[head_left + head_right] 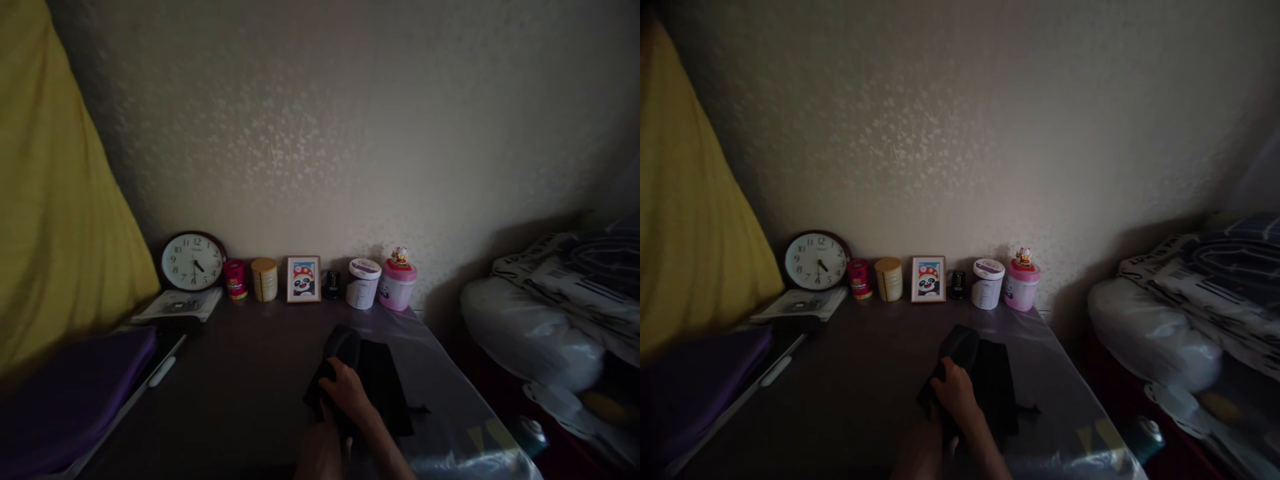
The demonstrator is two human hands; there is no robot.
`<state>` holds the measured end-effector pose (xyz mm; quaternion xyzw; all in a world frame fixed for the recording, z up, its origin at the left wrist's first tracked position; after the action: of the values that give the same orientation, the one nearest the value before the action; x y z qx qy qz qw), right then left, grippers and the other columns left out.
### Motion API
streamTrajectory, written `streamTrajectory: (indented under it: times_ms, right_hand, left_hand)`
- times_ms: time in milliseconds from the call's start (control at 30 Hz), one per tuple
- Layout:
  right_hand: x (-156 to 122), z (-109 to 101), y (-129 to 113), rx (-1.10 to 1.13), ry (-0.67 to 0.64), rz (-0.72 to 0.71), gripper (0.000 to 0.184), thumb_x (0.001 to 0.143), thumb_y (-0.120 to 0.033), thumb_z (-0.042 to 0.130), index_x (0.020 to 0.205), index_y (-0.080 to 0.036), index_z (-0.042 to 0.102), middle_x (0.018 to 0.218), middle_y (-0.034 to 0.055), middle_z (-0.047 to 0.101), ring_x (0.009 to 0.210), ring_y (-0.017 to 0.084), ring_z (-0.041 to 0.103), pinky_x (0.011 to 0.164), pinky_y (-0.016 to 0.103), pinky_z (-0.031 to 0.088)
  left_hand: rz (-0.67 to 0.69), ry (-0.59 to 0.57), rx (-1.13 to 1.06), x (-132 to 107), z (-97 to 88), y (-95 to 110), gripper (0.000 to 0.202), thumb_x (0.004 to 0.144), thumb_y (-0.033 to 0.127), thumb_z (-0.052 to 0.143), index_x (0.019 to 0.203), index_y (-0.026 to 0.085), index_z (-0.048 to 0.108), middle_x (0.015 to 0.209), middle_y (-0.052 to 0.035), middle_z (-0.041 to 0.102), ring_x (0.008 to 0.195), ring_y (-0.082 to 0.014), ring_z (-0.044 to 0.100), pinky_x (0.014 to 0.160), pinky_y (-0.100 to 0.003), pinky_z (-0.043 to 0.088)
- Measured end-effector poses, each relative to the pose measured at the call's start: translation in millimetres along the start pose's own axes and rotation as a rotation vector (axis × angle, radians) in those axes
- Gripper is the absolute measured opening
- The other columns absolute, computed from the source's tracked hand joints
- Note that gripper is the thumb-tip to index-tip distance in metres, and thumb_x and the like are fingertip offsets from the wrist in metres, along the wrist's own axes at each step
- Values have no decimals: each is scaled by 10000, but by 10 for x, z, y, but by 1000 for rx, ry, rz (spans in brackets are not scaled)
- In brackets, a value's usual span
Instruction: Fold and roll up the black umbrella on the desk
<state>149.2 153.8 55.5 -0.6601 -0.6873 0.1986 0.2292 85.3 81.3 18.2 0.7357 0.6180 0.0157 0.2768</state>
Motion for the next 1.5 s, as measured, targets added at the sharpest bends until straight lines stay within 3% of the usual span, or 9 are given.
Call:
streamTrajectory:
  times_ms: [100, 267, 400, 567, 733, 867, 1033, 1200, 1500]
  right_hand:
    - [-18, -5, -38, -14, -7, -46, 412, 710, -203, 535, 1113, -131, 581, 986, 105, 677, 931, 215, 618, 760, 254, 428]
    - [-64, -26, -186, 31, -89, -163, 258, 798, -346, 484, 922, -230, 678, 848, 26, 707, 792, 168, 643, 659, 217, 413]
    - [-63, -16, -234, 28, -152, -220, 357, 845, -393, 409, 710, -227, 694, 692, 5, 693, 628, 130, 612, 554, 199, 368]
    - [-101, -22, -235, 47, -156, -298, 311, 841, -316, 420, 736, -220, 696, 697, -11, 685, 616, 116, 593, 559, 191, 370]
    - [-239, -229, -214, 101, -18, -431, 295, 881, -287, 384, 890, -230, 673, 896, 4, 685, 866, 132, 587, 785, 217, 405]
    - [-221, -192, -150, -21, -38, -537, 272, 882, -236, 400, 860, -236, 671, 921, 11, 681, 1058, 161, 522, 982, 326, 301]
    - [65, -105, -52, -108, -45, -561, 264, 878, -235, 399, 881, -253, 663, 942, -7, 685, 1112, 163, 497, 1037, 411, 199]
    - [447, -90, 88, -210, -8, -519, 270, 865, -202, 393, 855, -235, 661, 930, 5, 689, 1106, 171, 494, 1030, 405, 192]
    - [847, -207, 268, -327, 142, -361, 296, 876, -207, 353, 896, -199, 648, 1003, 53, 662, 1065, 183, 511, 962, 348, 305]
  left_hand:
    - [98, 62, -17, -43, -52, -14, 558, 817, 236, 396, 1328, 34, 298, 1154, -171, 575, 1015, -238, 564, 844, -315, 431]
    - [229, 306, 59, -47, -130, -30, 501, 773, 198, 382, 1262, 103, 426, 1301, -139, 448, 1160, -256, 419, 976, -367, 330]
    - [265, 388, 47, 2, -97, 7, 551, 706, 228, 492, 1252, 164, 450, 1315, -98, 430, 1164, -268, 383, 1002, -386, 285]
    - [172, 256, 28, 104, 58, -11, 559, 693, 200, 484, 1251, 167, 458, 1279, -80, 457, 1120, -255, 400, 970, -361, 295]
    - [176, 306, 18, 115, 108, -11, 586, 711, 178, 451, 1294, 146, 405, 1340, -78, 404, 1152, -256, 366, 985, -361, 271]
    - [145, 316, 68, 130, 133, -21, 673, 675, 129, 466, 1335, 115, 332, 1347, -92, 393, 1168, -262, 353, 994, -359, 266]
    - [81, 269, 72, 147, 121, -48, 731, 671, 165, 512, 1361, 127, 275, 1250, -136, 480, 1097, -295, 430, 944, -399, 320]
    - [-7, 151, 7, 185, 219, -92, 758, 677, 93, 432, 1385, 170, 175, 1394, -123, 342, 1084, -253, 498, 881, -348, 391]
    - [-126, 35, -1, 234, 231, -95, 733, 709, 53, 401, 1383, 170, 135, 1427, -165, 257, 1139, -272, 492, 901, -380, 408]
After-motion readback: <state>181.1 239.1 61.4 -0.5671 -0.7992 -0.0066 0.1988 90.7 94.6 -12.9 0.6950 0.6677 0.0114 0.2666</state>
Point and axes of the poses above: each hand's wrist, its own x-axis towards the middle knuckle, its own z-axis out of the palm, y = z × x, the point moved 8 cm from there along x, towards the middle knuckle
